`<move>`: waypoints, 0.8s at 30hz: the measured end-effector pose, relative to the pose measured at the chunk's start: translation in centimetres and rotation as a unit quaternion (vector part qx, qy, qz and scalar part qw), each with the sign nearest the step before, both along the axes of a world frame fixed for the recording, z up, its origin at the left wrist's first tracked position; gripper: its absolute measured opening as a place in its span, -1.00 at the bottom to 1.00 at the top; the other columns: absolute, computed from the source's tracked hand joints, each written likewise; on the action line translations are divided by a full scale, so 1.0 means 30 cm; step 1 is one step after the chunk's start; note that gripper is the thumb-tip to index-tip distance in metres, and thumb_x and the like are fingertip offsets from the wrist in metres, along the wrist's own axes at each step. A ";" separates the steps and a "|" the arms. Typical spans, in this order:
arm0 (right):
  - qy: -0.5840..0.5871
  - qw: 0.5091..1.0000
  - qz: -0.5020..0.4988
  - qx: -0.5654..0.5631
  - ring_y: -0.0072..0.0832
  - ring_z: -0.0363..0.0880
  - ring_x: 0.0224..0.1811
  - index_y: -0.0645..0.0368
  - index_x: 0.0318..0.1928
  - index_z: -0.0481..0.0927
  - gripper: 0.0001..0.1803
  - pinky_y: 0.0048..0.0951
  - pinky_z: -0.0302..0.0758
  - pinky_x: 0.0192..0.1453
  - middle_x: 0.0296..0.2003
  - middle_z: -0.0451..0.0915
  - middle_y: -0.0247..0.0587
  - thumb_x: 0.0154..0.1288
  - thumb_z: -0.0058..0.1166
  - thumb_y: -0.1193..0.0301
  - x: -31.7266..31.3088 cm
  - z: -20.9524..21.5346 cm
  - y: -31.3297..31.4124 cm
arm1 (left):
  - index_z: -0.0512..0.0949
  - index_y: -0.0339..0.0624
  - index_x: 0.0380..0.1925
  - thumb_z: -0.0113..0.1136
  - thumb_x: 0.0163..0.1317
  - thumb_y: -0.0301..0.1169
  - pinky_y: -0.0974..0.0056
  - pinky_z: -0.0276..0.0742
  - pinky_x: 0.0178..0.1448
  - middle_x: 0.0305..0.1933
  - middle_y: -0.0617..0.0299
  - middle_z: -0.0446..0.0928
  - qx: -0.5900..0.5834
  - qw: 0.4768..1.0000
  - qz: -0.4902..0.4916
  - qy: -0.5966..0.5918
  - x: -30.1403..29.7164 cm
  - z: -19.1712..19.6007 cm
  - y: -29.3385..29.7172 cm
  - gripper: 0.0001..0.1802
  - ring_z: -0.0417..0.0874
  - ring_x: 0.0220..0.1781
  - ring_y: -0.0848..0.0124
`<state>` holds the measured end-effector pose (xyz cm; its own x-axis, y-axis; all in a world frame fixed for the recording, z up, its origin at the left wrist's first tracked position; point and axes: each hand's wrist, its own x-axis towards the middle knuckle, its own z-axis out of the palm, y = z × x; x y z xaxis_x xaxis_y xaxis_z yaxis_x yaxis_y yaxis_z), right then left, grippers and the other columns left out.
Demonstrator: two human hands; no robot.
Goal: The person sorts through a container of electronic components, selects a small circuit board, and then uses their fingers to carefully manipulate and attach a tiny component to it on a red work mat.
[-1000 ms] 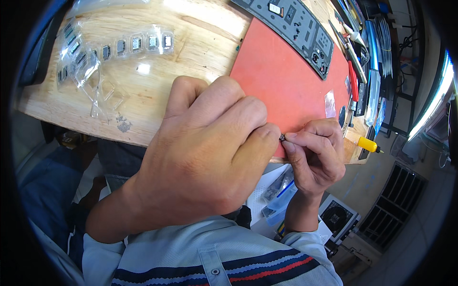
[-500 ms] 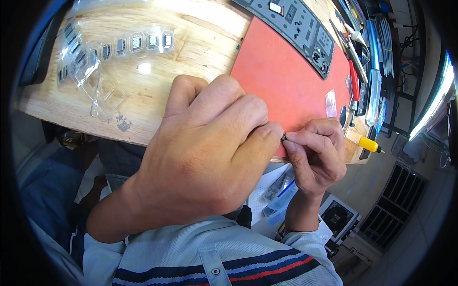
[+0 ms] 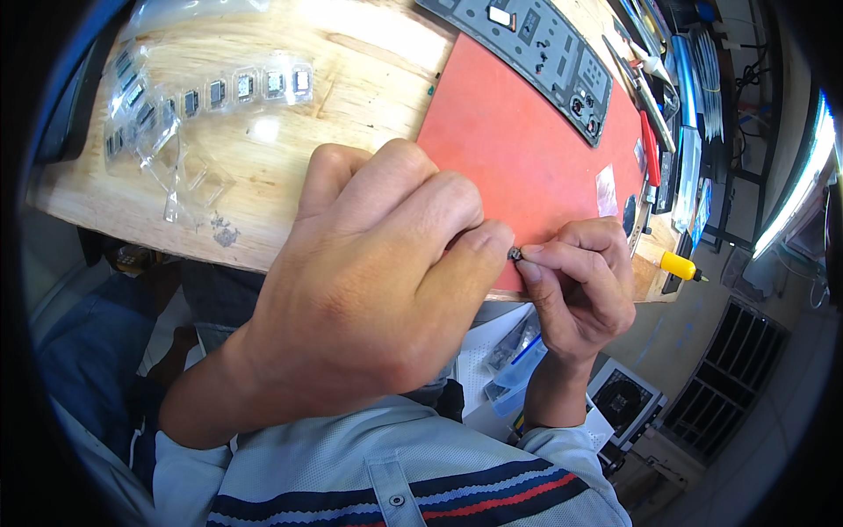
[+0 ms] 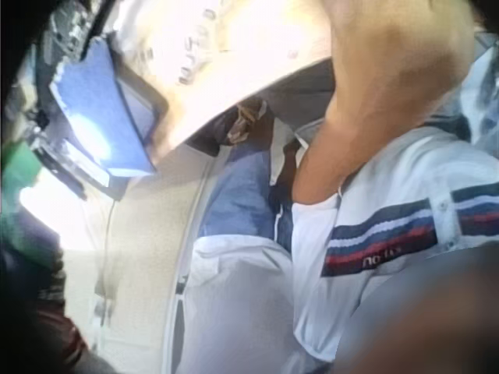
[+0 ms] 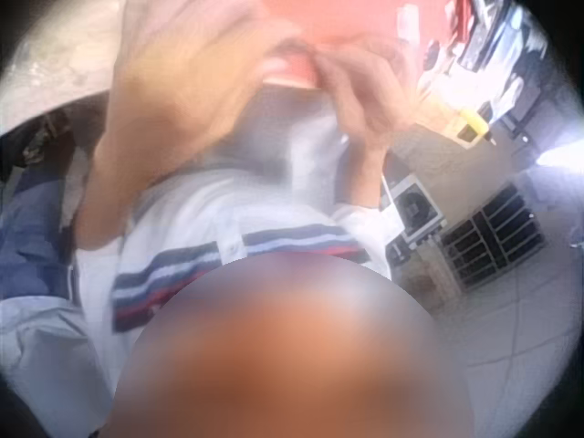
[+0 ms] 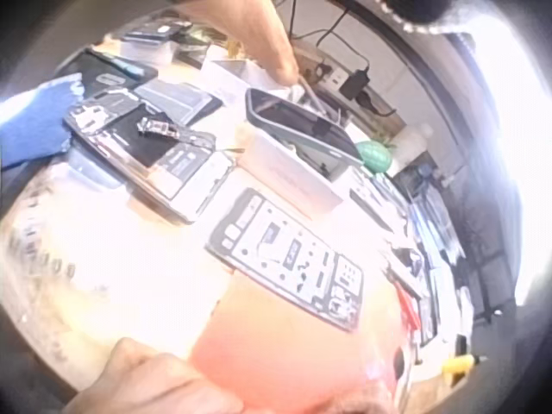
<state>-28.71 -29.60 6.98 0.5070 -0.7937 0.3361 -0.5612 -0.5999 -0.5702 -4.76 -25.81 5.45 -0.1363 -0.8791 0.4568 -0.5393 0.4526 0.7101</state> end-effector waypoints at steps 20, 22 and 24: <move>-0.009 1.000 0.001 -0.004 -0.44 0.53 -0.28 0.18 -0.18 0.87 -0.69 -0.42 0.36 -0.24 -0.31 0.64 -0.27 -0.01 0.57 0.61 -0.003 -0.002 -0.001 | 0.76 -0.26 -0.17 0.54 0.00 -0.44 0.12 0.36 -0.07 -0.27 0.22 0.62 0.013 1.000 -0.001 -0.010 -0.001 0.006 0.000 -0.66 0.57 -0.23 0.24; -0.007 1.000 0.001 -0.008 -0.44 0.53 -0.28 0.18 -0.18 0.87 -0.70 -0.42 0.36 -0.24 -0.31 0.64 -0.27 -0.01 0.57 0.61 -0.002 -0.004 -0.002 | 0.76 -0.26 -0.17 0.54 0.00 -0.44 0.12 0.36 -0.07 -0.27 0.22 0.62 0.012 1.000 0.001 -0.005 -0.003 0.005 -0.001 -0.66 0.58 -0.23 0.23; -0.009 1.000 0.000 -0.003 -0.44 0.53 -0.28 0.18 -0.18 0.87 -0.70 -0.42 0.36 -0.24 -0.31 0.64 -0.27 -0.01 0.57 0.61 -0.001 -0.004 -0.001 | 0.76 -0.26 -0.17 0.54 -0.01 -0.44 0.11 0.36 -0.07 -0.27 0.22 0.62 0.010 1.000 -0.001 -0.007 0.001 0.003 -0.002 -0.66 0.58 -0.23 0.23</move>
